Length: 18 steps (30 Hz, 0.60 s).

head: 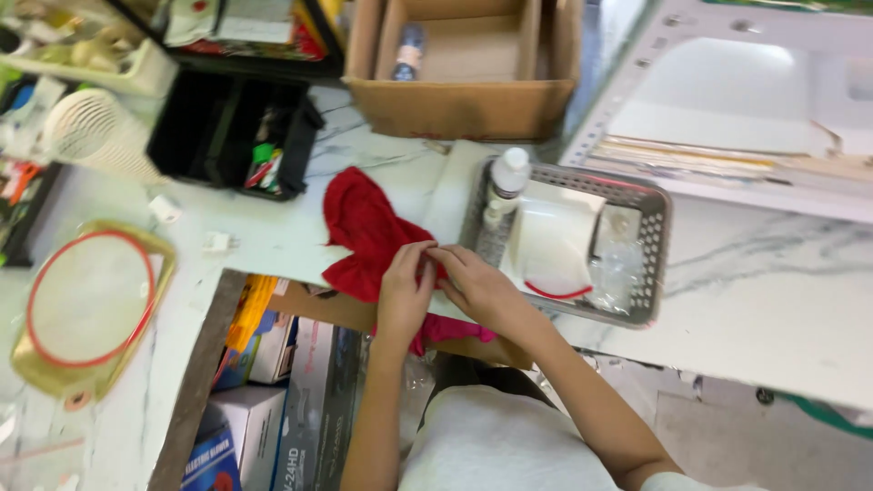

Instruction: The person organizes various items on a cluttered workspace, including folding white paper and a red cloth, and arranging them into a basket. They also handle a black toolbox, a plastic bag, and a white tote bag, placing them on the table or nearby surfaces.

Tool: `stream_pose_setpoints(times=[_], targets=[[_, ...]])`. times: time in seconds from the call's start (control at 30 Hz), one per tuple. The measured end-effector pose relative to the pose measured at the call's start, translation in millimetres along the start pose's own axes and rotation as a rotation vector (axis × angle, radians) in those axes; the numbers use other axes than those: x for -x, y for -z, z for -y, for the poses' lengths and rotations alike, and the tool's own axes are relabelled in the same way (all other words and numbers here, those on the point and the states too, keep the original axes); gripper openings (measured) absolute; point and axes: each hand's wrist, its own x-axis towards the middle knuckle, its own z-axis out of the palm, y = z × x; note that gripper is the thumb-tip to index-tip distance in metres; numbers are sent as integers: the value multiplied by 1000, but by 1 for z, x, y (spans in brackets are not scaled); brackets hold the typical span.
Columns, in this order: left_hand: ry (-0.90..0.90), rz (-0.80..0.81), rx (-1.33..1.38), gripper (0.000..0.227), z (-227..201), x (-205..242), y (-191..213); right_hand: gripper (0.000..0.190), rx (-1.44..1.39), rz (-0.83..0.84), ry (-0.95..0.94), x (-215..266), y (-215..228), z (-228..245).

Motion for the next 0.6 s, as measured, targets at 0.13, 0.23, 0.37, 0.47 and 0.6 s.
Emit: stream_pose_setpoints(times=[0.13,0.23,0.37,0.47,0.6], targets=[[51,-131,-81,32,45,11,36,64,174,95,141,-49,-62,-23],[135,-177,-112,35,66,16,58,78,346,19,92,-85,-113,-49],[174,-157,-131,36,109,13,75,82,399,60,4,-113,-163,-76],[126,-68,-206,40,135,0,83,60,310,44,-123,-140,-160,-82],[84,130,-291,45,143,-34,94,42,564,-315,-180,-173,-137,-138]])
